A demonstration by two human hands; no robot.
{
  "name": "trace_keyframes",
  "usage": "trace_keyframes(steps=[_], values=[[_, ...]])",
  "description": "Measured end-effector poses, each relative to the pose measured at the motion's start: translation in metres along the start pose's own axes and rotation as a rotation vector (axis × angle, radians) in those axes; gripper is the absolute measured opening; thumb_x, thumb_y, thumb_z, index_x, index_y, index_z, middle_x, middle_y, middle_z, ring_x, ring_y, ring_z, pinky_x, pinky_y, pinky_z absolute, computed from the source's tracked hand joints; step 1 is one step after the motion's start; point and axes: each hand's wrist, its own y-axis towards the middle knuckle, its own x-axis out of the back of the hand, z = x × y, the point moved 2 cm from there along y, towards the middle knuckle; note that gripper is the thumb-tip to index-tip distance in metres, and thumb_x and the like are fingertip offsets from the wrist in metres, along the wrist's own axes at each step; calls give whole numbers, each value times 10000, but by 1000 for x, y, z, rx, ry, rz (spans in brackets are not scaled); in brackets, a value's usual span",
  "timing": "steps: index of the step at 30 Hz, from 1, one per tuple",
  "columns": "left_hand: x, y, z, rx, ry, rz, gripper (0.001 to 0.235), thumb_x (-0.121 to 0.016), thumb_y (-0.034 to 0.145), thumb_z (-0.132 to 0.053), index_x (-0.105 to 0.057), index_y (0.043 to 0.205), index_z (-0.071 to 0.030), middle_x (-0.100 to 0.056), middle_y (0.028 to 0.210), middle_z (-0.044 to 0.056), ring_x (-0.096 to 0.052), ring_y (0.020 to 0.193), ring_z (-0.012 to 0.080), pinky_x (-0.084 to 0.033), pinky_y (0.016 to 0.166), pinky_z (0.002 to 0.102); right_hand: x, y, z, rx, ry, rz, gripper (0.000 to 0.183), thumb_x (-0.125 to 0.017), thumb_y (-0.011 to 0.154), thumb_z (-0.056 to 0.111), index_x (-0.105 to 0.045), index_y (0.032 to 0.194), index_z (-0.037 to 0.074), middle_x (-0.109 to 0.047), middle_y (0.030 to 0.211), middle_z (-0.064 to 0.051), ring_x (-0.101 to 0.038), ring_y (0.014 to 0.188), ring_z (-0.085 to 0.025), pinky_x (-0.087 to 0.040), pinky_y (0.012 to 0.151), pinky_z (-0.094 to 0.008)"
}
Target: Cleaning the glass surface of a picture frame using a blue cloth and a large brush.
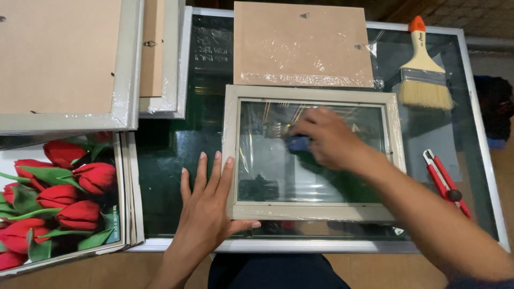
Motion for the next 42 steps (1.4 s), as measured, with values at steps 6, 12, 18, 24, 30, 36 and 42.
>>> trace_keyframes(steps=[6, 12, 18, 24, 30, 36, 42], values=[[0, -1, 1, 7, -16, 6, 1458, -733, 617, -986, -216, 1653, -99, -248, 1701, 158, -100, 1589, 409, -92, 1186, 683, -18, 81, 71, 86, 320, -143, 569, -448, 703, -139, -702, 1104, 176, -599, 1027, -71, -568, 989, -317, -463, 836, -402], [3, -1, 1, 19, -27, 18, 1439, -745, 617, -970, -242, 1641, -94, -261, 1700, 150, -131, 1583, 409, -129, 1178, 674, 61, -10, 11, -381, 489, -334, 262, -661, 938, 138, -715, 1193, 111, -720, 1194, -75, -649, 1115, -231, -469, 967, -361], [0, 0, 1, 15, 13, -8, 1474, -738, 589, -1001, -246, 1642, -95, -278, 1696, 137, -140, 1590, 392, -144, 1184, 676, 65, -67, -19, -973, -148, -88, 369, -543, 944, 226, -595, 1272, 65, -701, 1130, -259, -664, 951, -518, -484, 782, -614], [0, -1, 2, 6, 21, -43, 1478, -716, 584, -1018, -244, 1645, -104, -290, 1695, 125, -152, 1592, 392, -159, 1183, 690, 36, 20, 56, -819, 70, -96, 258, -457, 941, 163, -540, 1119, -4, -641, 1090, -290, -617, 837, -534, -431, 689, -647], [3, -1, 4, 13, -14, 31, 1415, -719, 664, -1013, -229, 1648, -121, -214, 1701, 175, -87, 1581, 404, -97, 1170, 668, -4, 92, 90, -261, -16, -126, 126, -572, 909, 143, -606, 1005, 68, -632, 1003, -179, -611, 876, -460, -461, 642, -604], [7, -1, 3, 28, -26, 32, 1407, -714, 663, -1004, -245, 1631, -97, -254, 1685, 177, -123, 1573, 398, -105, 1180, 654, 3, 95, 70, 33, 20, -114, 370, -603, 803, 32, -729, 1141, 116, -684, 1044, -129, -608, 969, -375, -487, 801, -497], [2, -4, 1, 13, 23, 14, 1488, -709, 654, -1032, -186, 1642, -50, -218, 1694, 190, -86, 1585, 391, -71, 1204, 637, -17, 19, 120, 256, 92, -23, 454, -691, 765, -48, -706, 1205, 62, -640, 1002, -110, -573, 879, -344, -484, 659, -473]])
